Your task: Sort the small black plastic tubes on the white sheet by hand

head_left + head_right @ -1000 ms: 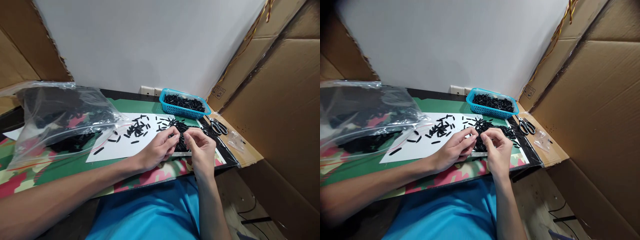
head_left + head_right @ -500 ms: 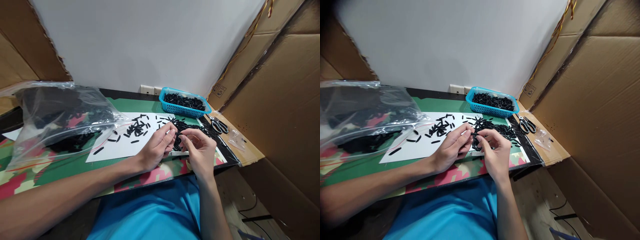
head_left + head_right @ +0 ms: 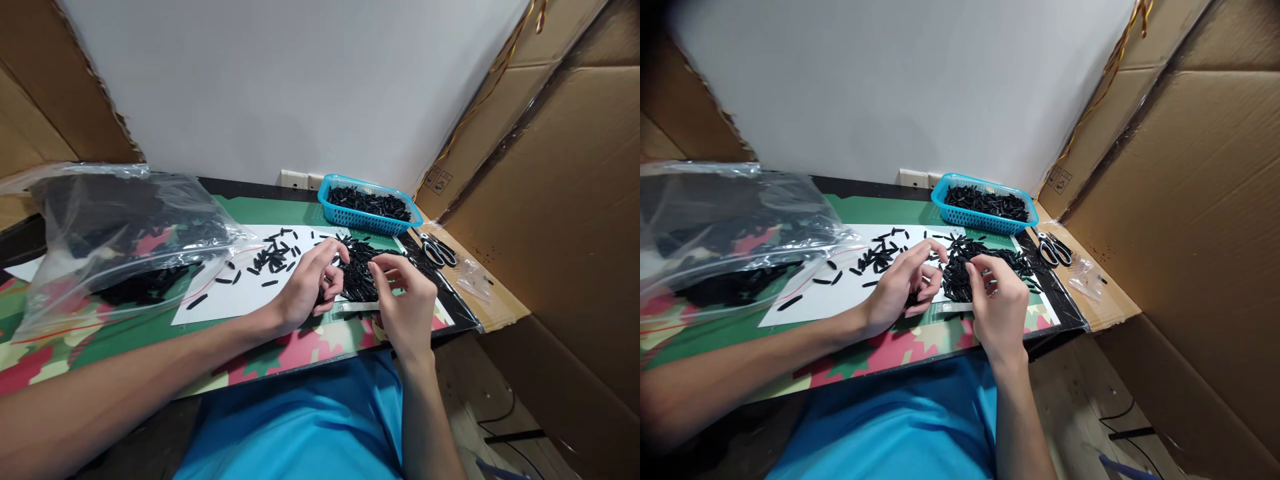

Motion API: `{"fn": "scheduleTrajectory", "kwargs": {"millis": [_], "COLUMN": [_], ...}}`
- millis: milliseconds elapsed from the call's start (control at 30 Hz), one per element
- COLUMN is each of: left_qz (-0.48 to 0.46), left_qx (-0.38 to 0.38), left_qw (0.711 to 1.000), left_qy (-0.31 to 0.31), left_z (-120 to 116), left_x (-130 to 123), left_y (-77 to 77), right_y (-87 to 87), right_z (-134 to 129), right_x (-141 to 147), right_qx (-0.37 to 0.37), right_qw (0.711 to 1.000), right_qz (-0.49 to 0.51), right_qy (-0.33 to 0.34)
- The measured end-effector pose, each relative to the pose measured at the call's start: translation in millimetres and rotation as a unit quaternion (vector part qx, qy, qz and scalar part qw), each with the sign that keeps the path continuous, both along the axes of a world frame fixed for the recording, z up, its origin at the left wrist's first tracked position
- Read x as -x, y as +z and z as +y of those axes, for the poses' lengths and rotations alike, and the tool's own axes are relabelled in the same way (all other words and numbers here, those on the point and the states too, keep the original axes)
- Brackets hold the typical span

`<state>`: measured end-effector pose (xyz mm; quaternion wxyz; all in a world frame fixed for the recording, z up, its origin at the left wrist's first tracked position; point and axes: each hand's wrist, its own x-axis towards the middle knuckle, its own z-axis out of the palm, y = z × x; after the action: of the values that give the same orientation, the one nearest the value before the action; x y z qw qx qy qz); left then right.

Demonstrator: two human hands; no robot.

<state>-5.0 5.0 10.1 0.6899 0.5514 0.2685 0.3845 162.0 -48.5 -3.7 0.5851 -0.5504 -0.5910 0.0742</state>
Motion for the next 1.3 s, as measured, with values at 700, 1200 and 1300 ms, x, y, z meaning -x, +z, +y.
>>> {"fn": "scheduleTrajectory", "kwargs": {"millis": [700, 1200, 1300], "left_qz": [0.04, 0.047, 0.038], "left_qx": [-0.044, -0.213, -0.213], "left_qw": [0.994, 0.976, 0.976], "left_qy": [0.087, -0.009, -0.004], "left_z": [8, -13, -14], "left_x": [-3, 4, 3], "left_y": [-9.6, -8.6, -11.0], "right_y": [12.2, -0.9, 0.7], "right_z": [-28, -4, -4], "right_x": [38, 10, 10], "right_qx": [0.033, 0.06, 0.054], "right_qw": [0.973, 0.916, 0.923], "right_qz": [-0.191, 0.345, 0.33], "right_qy": [0.129, 0.196, 0.192]}}
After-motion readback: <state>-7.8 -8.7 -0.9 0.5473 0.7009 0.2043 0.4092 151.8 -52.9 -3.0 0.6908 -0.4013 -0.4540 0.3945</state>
